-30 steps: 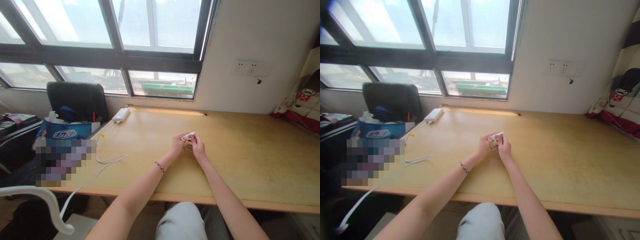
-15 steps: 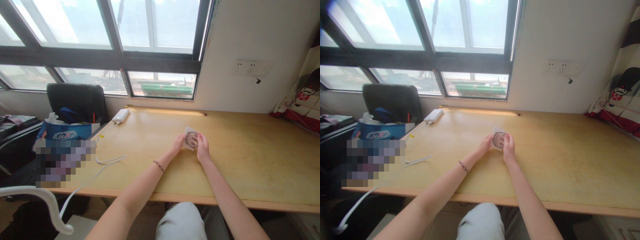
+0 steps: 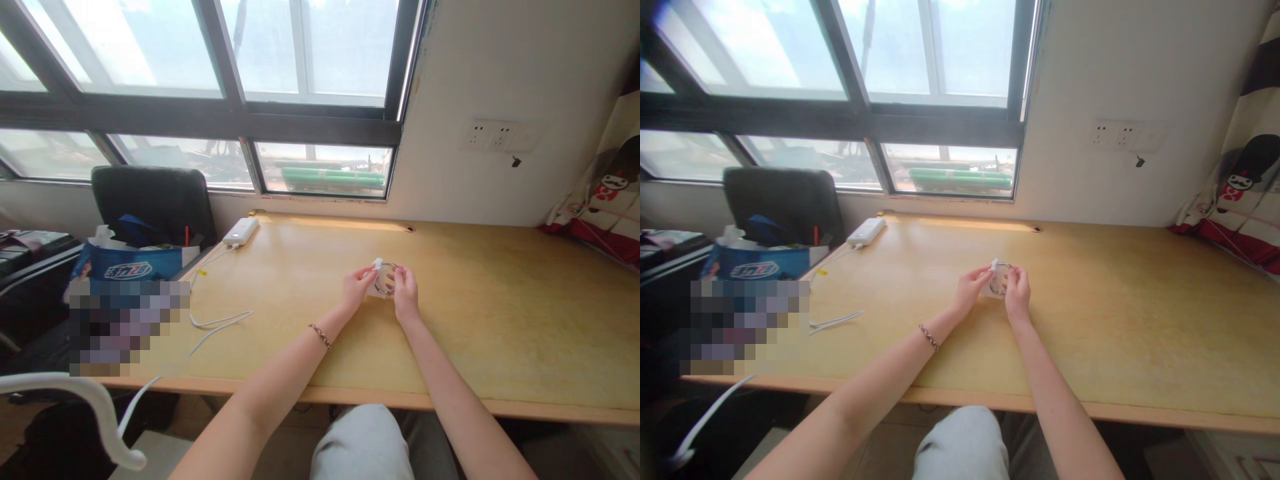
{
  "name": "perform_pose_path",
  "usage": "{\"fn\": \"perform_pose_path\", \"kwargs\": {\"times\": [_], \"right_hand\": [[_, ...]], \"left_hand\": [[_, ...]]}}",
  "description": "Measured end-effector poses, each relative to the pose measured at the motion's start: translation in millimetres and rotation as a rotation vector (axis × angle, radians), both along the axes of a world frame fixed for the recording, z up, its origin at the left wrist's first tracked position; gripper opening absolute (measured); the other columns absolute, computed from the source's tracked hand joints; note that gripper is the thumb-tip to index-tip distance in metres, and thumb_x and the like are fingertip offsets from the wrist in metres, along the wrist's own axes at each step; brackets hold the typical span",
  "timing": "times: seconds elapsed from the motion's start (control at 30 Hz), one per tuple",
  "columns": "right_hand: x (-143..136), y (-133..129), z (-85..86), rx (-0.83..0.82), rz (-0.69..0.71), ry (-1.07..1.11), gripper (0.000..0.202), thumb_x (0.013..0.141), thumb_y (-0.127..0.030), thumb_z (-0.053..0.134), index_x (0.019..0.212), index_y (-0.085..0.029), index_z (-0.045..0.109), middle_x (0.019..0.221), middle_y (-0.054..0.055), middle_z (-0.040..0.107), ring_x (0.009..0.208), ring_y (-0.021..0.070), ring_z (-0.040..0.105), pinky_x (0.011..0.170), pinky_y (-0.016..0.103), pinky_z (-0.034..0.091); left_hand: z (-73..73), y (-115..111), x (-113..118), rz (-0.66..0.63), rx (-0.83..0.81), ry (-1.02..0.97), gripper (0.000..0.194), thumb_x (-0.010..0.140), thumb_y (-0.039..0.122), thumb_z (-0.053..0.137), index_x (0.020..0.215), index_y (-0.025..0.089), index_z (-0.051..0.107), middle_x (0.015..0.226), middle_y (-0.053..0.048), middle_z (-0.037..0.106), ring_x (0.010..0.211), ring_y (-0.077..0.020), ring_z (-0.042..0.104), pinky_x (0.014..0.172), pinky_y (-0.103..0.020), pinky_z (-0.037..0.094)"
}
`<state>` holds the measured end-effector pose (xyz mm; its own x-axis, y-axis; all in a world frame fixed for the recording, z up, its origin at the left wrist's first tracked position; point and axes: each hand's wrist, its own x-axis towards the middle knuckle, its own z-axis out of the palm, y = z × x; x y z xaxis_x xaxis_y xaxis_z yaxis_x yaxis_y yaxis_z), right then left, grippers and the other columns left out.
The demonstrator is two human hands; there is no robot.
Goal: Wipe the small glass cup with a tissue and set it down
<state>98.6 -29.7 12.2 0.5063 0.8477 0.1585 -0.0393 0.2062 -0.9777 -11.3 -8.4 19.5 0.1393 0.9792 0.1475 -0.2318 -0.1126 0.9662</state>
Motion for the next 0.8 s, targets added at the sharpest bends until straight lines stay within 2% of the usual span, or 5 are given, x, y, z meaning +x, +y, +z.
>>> {"fn": "perform_pose_path", "kwargs": {"times": [0.13,0.27,0.53,0.67,0.8], "right_hand": [[-3.5,-2.7,0.1,0.05,-0.009,-0.164,0.041,0.071,-0.043,0.05,0.103,-0.018,0.049,0.106,0.009,0.054,0.093,0.0203,0.052,0.073,0.033,0.045],[-5.8,-5.8,0.9,0.084,0.003,-0.211,0.039,0.073,-0.04,0.049,0.105,-0.018,0.048,0.105,0.009,0.053,0.097,0.0197,0.05,0.078,0.035,0.043],[-6.9,-2.2,1.2,0.144,-0.021,0.152,0.037,0.075,-0.042,0.046,0.105,-0.022,0.038,0.11,0.005,0.048,0.098,0.0153,0.049,0.082,0.032,0.041],[-6.2,2.9,-2.5,0.106,0.015,0.218,0.038,0.073,-0.043,0.047,0.103,-0.022,0.035,0.107,0.004,0.048,0.095,0.0148,0.051,0.08,0.032,0.042],[-1.3,5.9,-7.2,0.005,-0.014,0.004,0.04,0.067,-0.043,0.055,0.096,-0.019,0.041,0.102,0.006,0.053,0.095,0.0164,0.051,0.083,0.031,0.04]], "left_hand": [[-4.5,4.0,-2.9,0.064,0.0,0.107,0.028,0.064,0.038,0.061,0.08,0.015,0.068,0.071,-0.003,0.066,0.065,-0.0163,0.057,0.059,-0.023,0.042],[-6.0,5.2,0.5,-0.021,-0.155,0.068,0.033,0.066,0.044,0.057,0.062,0.013,0.066,0.053,-0.003,0.061,0.056,-0.0156,0.055,0.052,-0.022,0.04],[-2.7,-1.8,8.4,-0.413,-0.468,-0.216,0.044,0.075,0.049,0.046,0.093,0.012,0.06,0.087,-0.01,0.065,0.069,-0.0167,0.059,0.063,-0.029,0.046],[-9.8,-3.7,13.1,-0.4,-0.391,-0.261,0.047,0.078,0.049,0.04,0.098,0.011,0.058,0.092,-0.011,0.063,0.076,-0.0164,0.059,0.07,-0.028,0.046],[-13.0,0.1,13.1,-0.245,-0.33,-0.216,0.052,0.077,0.055,0.037,0.104,0.014,0.054,0.09,-0.009,0.063,0.07,-0.0158,0.059,0.06,-0.027,0.047]]}}
